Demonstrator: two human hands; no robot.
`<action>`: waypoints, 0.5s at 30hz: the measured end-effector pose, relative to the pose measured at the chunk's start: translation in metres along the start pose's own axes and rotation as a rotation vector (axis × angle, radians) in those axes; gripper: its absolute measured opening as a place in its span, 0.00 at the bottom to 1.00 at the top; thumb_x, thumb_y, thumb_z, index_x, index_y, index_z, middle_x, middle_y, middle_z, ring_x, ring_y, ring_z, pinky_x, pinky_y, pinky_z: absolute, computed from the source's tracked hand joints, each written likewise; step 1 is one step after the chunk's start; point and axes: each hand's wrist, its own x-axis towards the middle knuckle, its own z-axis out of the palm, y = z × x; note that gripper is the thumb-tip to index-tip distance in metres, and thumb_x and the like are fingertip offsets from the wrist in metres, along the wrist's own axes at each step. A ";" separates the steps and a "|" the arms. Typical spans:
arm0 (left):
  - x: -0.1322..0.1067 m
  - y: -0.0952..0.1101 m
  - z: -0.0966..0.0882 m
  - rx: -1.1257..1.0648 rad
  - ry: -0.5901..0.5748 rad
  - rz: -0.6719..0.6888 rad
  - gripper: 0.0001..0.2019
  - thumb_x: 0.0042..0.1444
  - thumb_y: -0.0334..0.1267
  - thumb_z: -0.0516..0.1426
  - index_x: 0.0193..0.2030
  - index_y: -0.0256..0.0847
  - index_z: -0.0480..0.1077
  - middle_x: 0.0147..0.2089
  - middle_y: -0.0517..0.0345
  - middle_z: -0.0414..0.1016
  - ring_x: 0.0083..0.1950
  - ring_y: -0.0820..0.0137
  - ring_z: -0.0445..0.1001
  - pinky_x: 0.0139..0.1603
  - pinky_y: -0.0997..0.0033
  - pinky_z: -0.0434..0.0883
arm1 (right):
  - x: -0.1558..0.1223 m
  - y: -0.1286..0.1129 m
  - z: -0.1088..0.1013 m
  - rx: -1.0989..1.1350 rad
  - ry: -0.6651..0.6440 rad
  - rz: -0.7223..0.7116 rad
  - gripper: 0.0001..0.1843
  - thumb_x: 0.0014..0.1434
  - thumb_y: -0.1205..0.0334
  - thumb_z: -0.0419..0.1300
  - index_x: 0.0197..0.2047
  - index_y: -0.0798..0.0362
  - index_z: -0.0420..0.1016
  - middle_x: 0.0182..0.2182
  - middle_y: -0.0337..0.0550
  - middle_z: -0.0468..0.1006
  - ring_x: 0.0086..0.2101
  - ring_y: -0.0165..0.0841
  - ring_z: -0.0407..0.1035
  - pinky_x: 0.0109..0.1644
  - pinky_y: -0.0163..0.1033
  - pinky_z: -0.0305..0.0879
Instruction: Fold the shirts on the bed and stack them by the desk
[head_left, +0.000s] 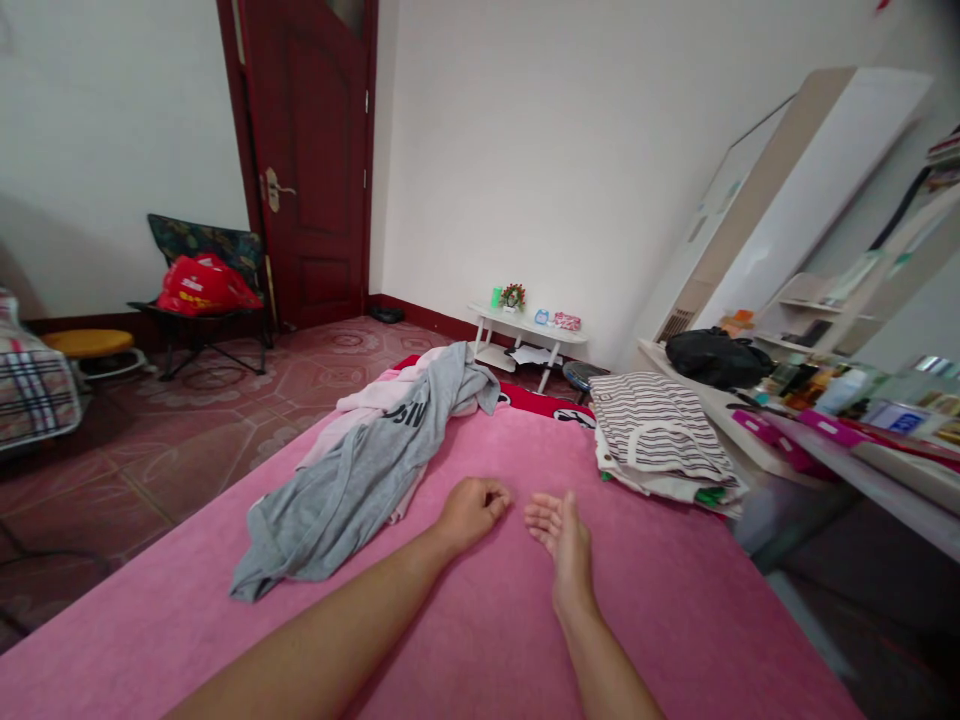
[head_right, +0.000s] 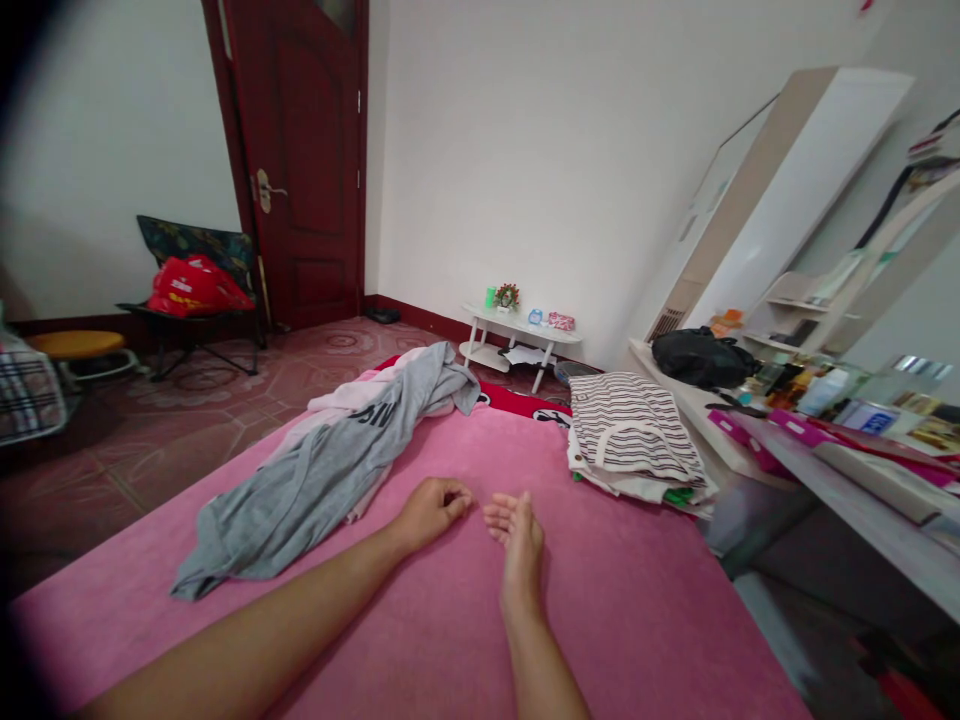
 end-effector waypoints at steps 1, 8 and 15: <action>0.001 -0.001 0.001 0.008 0.006 0.015 0.11 0.55 0.36 0.52 0.30 0.36 0.74 0.28 0.59 0.74 0.31 0.70 0.69 0.33 0.74 0.64 | 0.006 0.006 -0.010 0.020 0.035 -0.034 0.34 0.47 0.30 0.57 0.35 0.57 0.75 0.26 0.44 0.78 0.26 0.32 0.72 0.30 0.36 0.68; -0.002 0.015 -0.014 0.079 0.097 0.073 0.12 0.54 0.29 0.52 0.40 0.37 0.75 0.38 0.53 0.77 0.37 0.67 0.72 0.41 0.70 0.68 | 0.011 0.014 -0.020 -0.015 -0.047 -0.092 0.29 0.50 0.37 0.61 0.37 0.58 0.74 0.25 0.43 0.77 0.23 0.31 0.70 0.26 0.34 0.67; 0.000 0.027 -0.097 0.798 0.497 -0.008 0.32 0.49 0.40 0.61 0.62 0.38 0.61 0.64 0.42 0.60 0.65 0.50 0.55 0.64 0.49 0.51 | 0.010 0.016 -0.020 -0.086 -0.097 -0.118 0.28 0.49 0.38 0.63 0.36 0.57 0.74 0.25 0.43 0.77 0.24 0.30 0.70 0.26 0.33 0.67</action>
